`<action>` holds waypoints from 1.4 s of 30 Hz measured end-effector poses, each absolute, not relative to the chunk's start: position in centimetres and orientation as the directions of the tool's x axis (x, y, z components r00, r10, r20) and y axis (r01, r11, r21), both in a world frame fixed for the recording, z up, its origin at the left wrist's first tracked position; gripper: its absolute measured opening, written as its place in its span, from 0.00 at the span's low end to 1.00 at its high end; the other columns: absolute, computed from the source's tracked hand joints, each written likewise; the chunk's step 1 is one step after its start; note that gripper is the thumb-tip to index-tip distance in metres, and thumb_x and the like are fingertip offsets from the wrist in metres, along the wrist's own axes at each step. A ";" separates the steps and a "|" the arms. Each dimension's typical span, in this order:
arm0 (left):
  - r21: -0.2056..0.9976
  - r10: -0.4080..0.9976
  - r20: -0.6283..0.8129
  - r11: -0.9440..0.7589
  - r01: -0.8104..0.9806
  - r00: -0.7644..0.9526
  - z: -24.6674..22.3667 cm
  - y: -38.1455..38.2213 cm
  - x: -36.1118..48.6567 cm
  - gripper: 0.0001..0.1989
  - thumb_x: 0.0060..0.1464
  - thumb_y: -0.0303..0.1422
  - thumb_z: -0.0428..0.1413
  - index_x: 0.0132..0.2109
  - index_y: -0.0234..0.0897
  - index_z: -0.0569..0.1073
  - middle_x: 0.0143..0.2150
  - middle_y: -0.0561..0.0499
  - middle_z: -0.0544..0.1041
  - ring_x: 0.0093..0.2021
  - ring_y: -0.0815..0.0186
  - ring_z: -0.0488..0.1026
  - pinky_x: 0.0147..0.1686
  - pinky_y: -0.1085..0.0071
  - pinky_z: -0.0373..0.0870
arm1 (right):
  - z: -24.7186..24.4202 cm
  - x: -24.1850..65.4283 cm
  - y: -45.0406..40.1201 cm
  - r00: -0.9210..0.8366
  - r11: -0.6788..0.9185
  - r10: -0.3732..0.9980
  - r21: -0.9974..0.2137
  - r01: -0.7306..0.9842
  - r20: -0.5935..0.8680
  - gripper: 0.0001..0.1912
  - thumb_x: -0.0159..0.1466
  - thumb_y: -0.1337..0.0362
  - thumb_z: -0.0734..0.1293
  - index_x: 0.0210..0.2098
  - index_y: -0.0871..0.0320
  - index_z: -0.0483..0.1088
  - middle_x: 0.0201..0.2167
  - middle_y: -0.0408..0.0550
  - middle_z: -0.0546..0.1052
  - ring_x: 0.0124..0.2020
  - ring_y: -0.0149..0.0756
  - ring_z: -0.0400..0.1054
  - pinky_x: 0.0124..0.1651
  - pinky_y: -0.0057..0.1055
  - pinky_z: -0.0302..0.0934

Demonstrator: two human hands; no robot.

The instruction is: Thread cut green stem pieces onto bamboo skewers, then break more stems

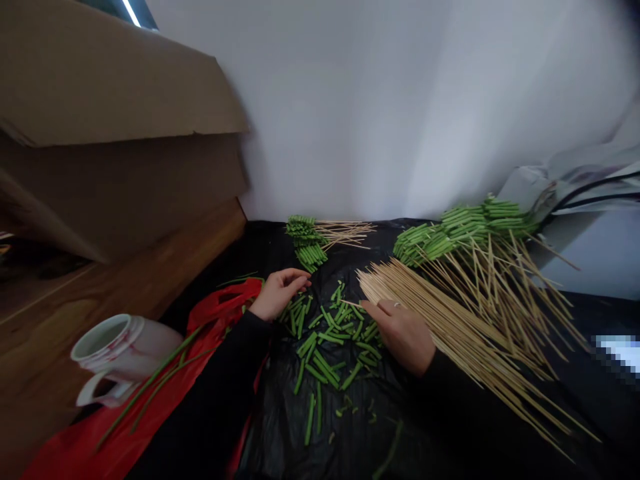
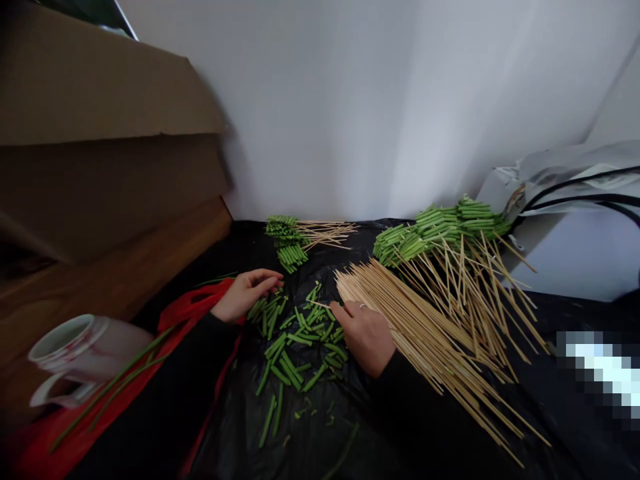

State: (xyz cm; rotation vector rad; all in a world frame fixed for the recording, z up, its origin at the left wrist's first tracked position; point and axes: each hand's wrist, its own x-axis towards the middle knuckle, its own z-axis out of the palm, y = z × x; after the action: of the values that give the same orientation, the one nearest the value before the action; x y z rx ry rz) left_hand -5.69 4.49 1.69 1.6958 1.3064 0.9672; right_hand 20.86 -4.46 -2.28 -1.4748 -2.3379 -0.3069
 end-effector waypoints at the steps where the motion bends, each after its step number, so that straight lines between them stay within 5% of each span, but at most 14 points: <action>1: 0.908 0.978 0.096 -0.162 0.387 0.186 2.0 4.3 -6.0 0.21 0.47 0.46 0.58 0.40 0.32 0.78 0.33 0.44 0.81 0.32 0.62 0.76 0.33 0.68 0.69 | -2.6 21.1 -4.5 -0.392 0.426 0.811 0.019 0.904 0.434 0.18 0.66 0.68 0.59 0.54 0.52 0.67 0.33 0.45 0.73 0.32 0.33 0.64 0.31 0.31 0.48; 6: 0.873 0.973 0.215 -0.232 0.429 0.089 1.2 3.1 -5.4 0.18 0.49 0.45 0.57 0.36 0.33 0.79 0.32 0.46 0.80 0.33 0.61 0.75 0.37 0.67 0.70 | -3.2 21.7 -4.6 -0.355 0.375 0.765 0.077 0.924 0.537 0.20 0.64 0.71 0.58 0.53 0.52 0.69 0.32 0.44 0.74 0.29 0.33 0.62 0.31 0.33 0.47; 14: 0.707 0.758 0.162 -0.535 0.462 0.631 0.8 0.4 -3.7 0.09 0.49 0.41 0.60 0.31 0.41 0.80 0.31 0.48 0.79 0.34 0.62 0.74 0.41 0.67 0.67 | -2.5 21.2 -5.2 -0.384 0.424 0.781 0.032 0.905 0.493 0.18 0.65 0.70 0.58 0.51 0.58 0.70 0.32 0.48 0.73 0.36 0.36 0.64 0.37 0.32 0.52; 25: 0.403 0.656 0.091 -0.712 0.575 0.749 -0.3 0.0 -3.9 0.06 0.53 0.37 0.59 0.35 0.42 0.78 0.34 0.50 0.77 0.37 0.63 0.71 0.42 0.68 0.62 | -2.7 20.9 -5.3 -0.400 0.460 0.752 0.017 0.888 0.524 0.17 0.64 0.71 0.58 0.49 0.59 0.71 0.31 0.48 0.73 0.35 0.36 0.63 0.34 0.32 0.53; 29: 0.500 0.689 0.149 -0.672 0.547 0.710 -0.1 -0.1 -3.8 0.07 0.55 0.36 0.57 0.35 0.40 0.78 0.34 0.50 0.77 0.37 0.65 0.72 0.41 0.70 0.63 | -2.6 21.1 -5.3 -0.395 0.479 0.690 0.027 0.878 0.607 0.17 0.64 0.72 0.58 0.49 0.61 0.71 0.29 0.47 0.72 0.31 0.34 0.63 0.32 0.31 0.53; 34: 0.779 0.865 0.158 -0.406 0.477 0.477 0.7 -0.2 -3.5 0.09 0.53 0.37 0.59 0.36 0.35 0.79 0.35 0.48 0.79 0.37 0.64 0.73 0.40 0.69 0.66 | -2.2 21.0 -5.7 -0.382 0.502 0.590 0.047 0.864 0.711 0.18 0.65 0.73 0.58 0.53 0.63 0.69 0.26 0.45 0.70 0.28 0.32 0.61 0.30 0.32 0.50; 38: 0.967 0.932 0.024 -0.113 0.227 0.363 0.7 -0.3 -3.2 0.12 0.49 0.38 0.62 0.37 0.33 0.79 0.32 0.48 0.80 0.32 0.66 0.73 0.37 0.71 0.68 | -1.7 20.7 -6.5 -0.433 0.525 0.554 0.106 0.845 0.711 0.20 0.64 0.73 0.60 0.55 0.62 0.67 0.26 0.44 0.69 0.27 0.32 0.60 0.30 0.33 0.48; 42: 0.994 0.949 -0.085 0.102 -0.041 0.304 0.2 -0.4 -2.9 0.16 0.45 0.38 0.65 0.40 0.34 0.80 0.32 0.49 0.80 0.30 0.70 0.73 0.36 0.73 0.68 | -1.3 20.3 -7.1 -0.458 0.508 0.543 0.159 0.846 0.704 0.20 0.64 0.72 0.60 0.55 0.63 0.67 0.26 0.45 0.68 0.27 0.32 0.59 0.30 0.33 0.46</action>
State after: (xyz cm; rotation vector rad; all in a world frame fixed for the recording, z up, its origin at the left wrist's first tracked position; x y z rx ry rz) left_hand -2.87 -0.38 0.24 1.2294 0.9860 0.9416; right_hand 20.34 -7.12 -1.30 -1.1313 -2.1648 -0.6736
